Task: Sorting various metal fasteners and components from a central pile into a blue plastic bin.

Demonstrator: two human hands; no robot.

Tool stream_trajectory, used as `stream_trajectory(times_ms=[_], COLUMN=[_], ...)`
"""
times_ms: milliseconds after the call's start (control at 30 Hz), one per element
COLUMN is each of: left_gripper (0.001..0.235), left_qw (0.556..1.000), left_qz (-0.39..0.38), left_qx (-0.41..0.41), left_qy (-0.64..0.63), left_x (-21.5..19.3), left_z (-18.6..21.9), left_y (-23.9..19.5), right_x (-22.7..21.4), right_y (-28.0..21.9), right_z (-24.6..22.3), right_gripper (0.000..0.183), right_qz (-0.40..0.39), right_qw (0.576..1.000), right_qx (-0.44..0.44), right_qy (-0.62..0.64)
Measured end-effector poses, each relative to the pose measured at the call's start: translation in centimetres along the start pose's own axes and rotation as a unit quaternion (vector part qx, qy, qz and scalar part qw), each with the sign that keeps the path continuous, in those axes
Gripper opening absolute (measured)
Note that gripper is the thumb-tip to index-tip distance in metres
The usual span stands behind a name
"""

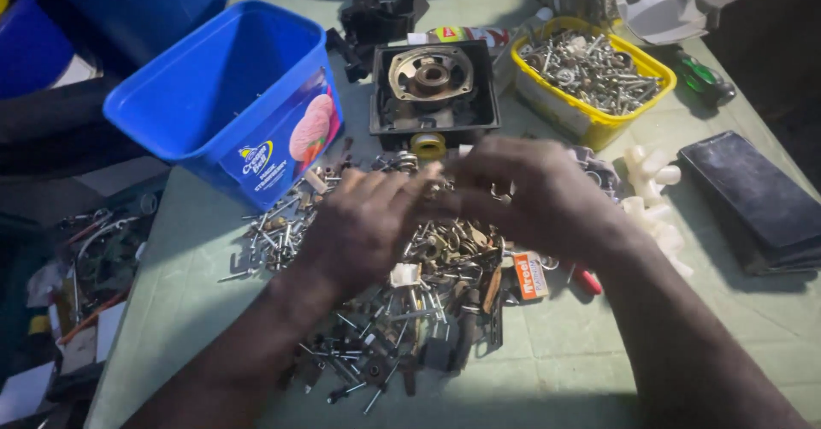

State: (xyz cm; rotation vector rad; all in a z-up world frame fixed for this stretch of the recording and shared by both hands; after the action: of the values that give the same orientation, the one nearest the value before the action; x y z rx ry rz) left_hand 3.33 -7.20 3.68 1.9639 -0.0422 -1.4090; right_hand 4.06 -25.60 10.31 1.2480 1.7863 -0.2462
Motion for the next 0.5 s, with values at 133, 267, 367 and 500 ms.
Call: stream_trajectory(times_ms=[133, 267, 367, 500], left_gripper=[0.044, 0.013, 0.023, 0.053], left_qw=[0.999, 0.978, 0.957, 0.899], left_qz=[0.052, 0.112, 0.048, -0.175], left_qx=[-0.003, -0.151, -0.21, -0.4], left_qy=[-0.002, 0.095, 0.193, 0.022], left_x=[-3.7, -11.0, -12.7, -11.1], left_z=[-2.5, -8.3, -15.0, -18.4], left_y=[-1.2, -2.3, -3.3, -1.5], right_x=[-1.3, 0.8, 1.2, 2.7], right_y=[0.4, -0.3, -0.4, -0.5], right_z=[4.8, 5.8, 4.6, 6.3], right_gripper=[0.038, 0.027, 0.029, 0.019], right_qz=[-0.002, -0.204, -0.236, -0.24], right_qw=[0.983, 0.878, 0.87, 0.878], right_qx=[0.159, 0.202, 0.345, 0.277], right_qy=[-0.086, -0.383, -0.263, -0.308])
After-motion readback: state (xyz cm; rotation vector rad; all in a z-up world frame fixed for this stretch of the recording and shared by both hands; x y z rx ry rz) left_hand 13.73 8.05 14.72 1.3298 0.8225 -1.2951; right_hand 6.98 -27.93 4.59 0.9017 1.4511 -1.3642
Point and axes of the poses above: each hand's wrist, its own y-axis towards the middle knuckle, its own x-axis out of the palm, z = x × y, the point moved 5 cm from there along y, towards the middle knuckle, and after that the axes turned 14 degrees about x, right-handed, at the moved point
